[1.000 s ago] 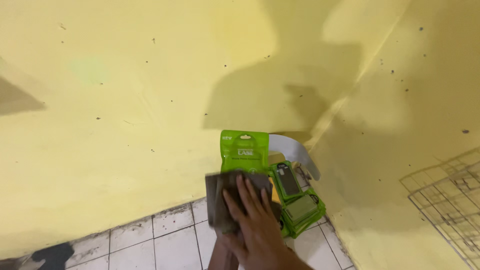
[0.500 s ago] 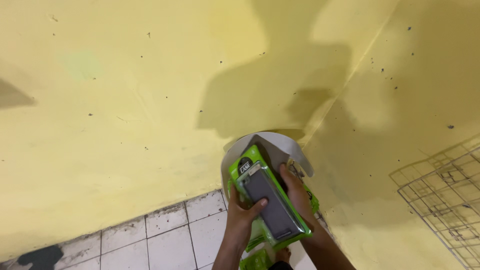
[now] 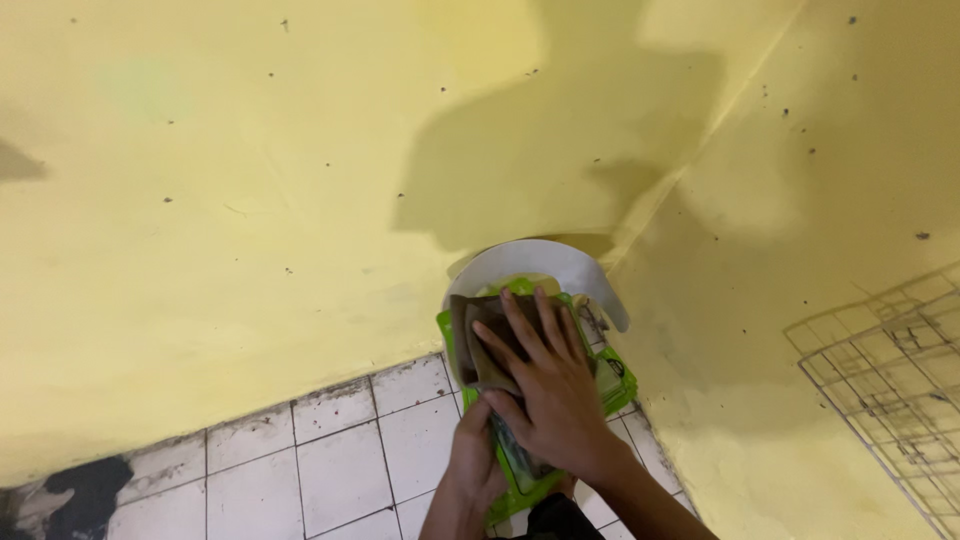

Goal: The person picks up packaged phone cases from a white plastic chair, wipes them with a cloth, and hangs them on a metal grid display rack on the wall. The person repeats this process for multiple cases of different colors.

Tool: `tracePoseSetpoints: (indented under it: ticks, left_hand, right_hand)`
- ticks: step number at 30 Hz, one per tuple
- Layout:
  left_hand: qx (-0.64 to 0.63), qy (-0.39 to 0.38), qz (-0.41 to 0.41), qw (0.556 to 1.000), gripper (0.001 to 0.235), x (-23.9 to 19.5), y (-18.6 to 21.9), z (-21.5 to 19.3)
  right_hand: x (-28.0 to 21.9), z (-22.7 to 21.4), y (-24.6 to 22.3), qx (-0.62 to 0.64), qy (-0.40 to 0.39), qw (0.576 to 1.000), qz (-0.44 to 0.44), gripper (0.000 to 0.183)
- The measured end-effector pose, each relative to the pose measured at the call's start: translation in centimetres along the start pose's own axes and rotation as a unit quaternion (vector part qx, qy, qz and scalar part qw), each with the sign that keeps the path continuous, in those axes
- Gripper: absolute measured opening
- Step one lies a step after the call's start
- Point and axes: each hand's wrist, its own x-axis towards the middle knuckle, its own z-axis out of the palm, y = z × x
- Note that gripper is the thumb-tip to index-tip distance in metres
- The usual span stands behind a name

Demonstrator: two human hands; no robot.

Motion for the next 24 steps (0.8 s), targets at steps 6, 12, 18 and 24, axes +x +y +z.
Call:
tracePoseSetpoints:
  ticks: [6, 12, 18, 24]
  left_hand:
    - [0.041, 0.057, 0.080, 0.994, 0.057, 0.6, 1.7, 0.5]
    - [-0.058, -0.013, 0.075, 0.995, 0.063, 1.6, 3.3, 0.1]
    - [-0.017, 0.128, 0.033, 0.991, 0.067, 3.9, 3.0, -2.9]
    - [0.081, 0.196, -0.056, 0.976, 0.069, 6.9, -0.5, -5.9]
  right_hand:
    - [-1.1, 2.2, -1.2, 0.018, -0.099, 0.995, 0.015, 0.060]
    - [-5.5, 3.5, -2.2, 0.094, -0.167, 0.980, 0.053, 0.058]
    - [-8.1, 4.7, 1.1, 0.147, -0.201, 0.964, 0.095, 0.052]
    - [-6.1, 4.7, 9.0, 0.478, -0.062, 0.809, 0.337, 0.048]
